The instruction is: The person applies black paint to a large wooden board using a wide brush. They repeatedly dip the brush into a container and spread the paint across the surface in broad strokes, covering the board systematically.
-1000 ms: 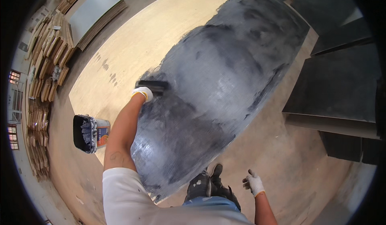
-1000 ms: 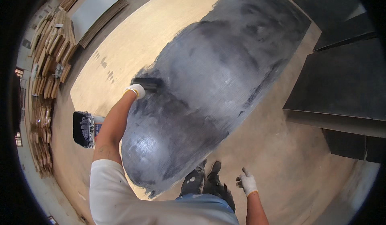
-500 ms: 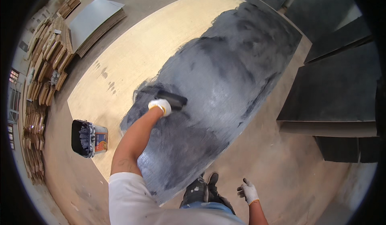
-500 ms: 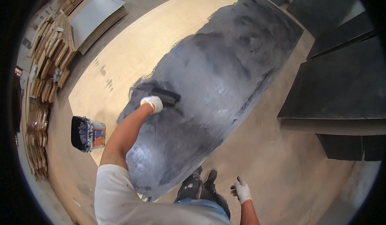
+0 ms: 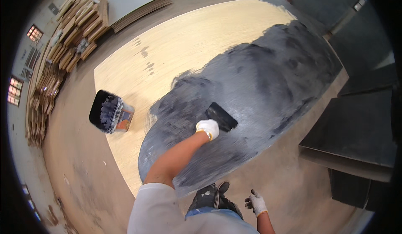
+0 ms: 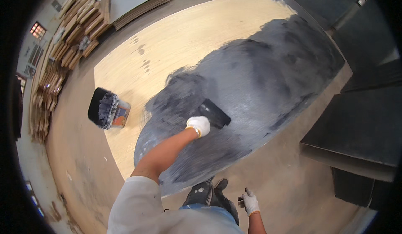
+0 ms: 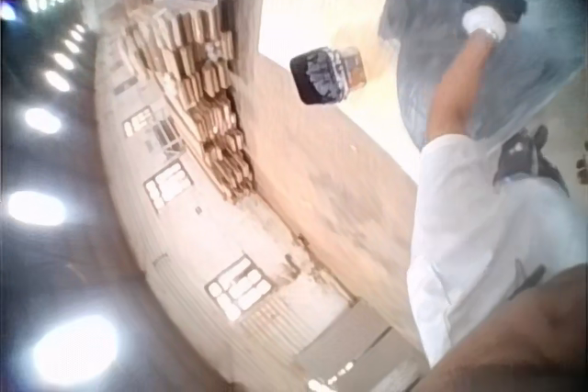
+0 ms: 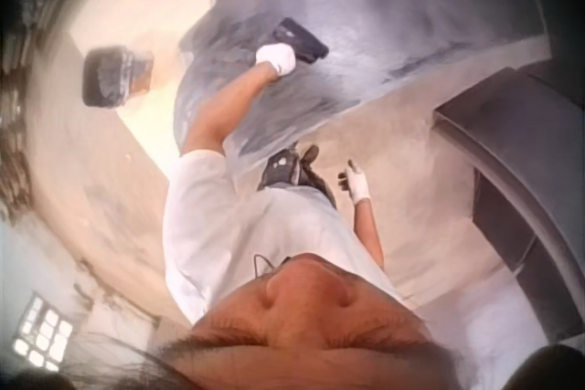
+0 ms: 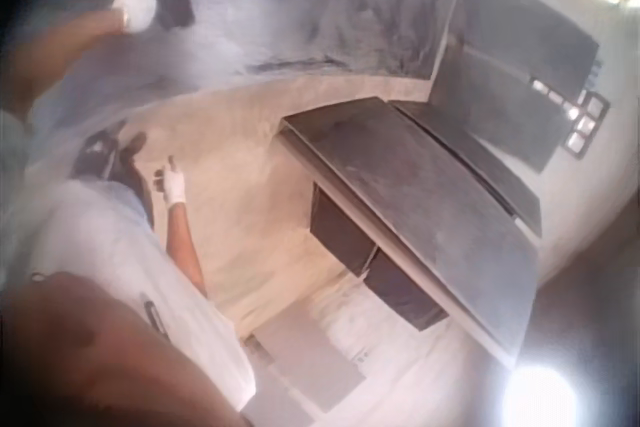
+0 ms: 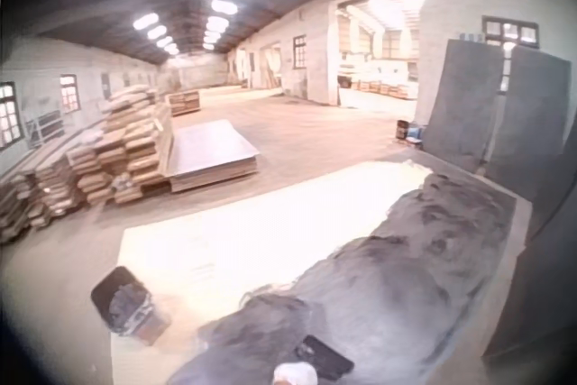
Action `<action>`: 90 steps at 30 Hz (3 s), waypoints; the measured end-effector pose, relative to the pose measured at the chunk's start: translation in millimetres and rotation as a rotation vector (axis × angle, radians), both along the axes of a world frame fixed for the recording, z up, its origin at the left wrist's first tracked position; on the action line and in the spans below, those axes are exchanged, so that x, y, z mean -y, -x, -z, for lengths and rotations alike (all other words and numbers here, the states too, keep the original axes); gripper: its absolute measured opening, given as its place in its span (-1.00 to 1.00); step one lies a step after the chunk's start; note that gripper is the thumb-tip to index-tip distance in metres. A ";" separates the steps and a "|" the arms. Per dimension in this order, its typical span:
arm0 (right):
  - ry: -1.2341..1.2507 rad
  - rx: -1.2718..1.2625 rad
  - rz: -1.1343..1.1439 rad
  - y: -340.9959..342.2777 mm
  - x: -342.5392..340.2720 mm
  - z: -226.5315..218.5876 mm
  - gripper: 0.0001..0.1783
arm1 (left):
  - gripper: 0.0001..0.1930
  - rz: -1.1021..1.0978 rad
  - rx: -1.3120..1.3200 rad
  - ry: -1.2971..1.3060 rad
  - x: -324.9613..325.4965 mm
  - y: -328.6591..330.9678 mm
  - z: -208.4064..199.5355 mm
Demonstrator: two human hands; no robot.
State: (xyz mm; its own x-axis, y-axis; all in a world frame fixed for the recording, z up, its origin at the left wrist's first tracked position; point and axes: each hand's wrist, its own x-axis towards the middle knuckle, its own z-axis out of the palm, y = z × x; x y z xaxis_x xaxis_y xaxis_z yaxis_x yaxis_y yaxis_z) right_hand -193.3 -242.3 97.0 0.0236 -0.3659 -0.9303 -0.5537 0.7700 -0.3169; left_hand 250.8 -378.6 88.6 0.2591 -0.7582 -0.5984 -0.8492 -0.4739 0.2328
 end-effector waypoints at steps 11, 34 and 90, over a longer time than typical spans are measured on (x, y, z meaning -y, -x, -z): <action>0.074 0.034 -0.111 1.0 26.1 5.5 -0.29 | -0.59 -0.537 0.231 -0.056 -234.7 -174.7 43.4; 0.033 0.116 -0.187 96.0 -165.6 21.6 -0.31 | -0.59 -0.218 0.130 -0.199 -356.3 61.4 -18.9; 0.619 -0.147 -1.434 -137.8 -257.5 14.6 -0.24 | -0.70 -2.272 -1.157 0.433 -905.8 291.4 101.5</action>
State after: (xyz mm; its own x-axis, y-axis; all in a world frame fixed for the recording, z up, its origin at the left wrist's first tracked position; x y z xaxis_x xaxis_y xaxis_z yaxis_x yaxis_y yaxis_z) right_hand -55.5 15.2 82.4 0.5991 -0.4297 -0.6756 -0.7351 -0.6297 -0.2512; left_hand -40.7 527.2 -12.9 0.2714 -0.0398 -0.9617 0.9542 0.1416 0.2634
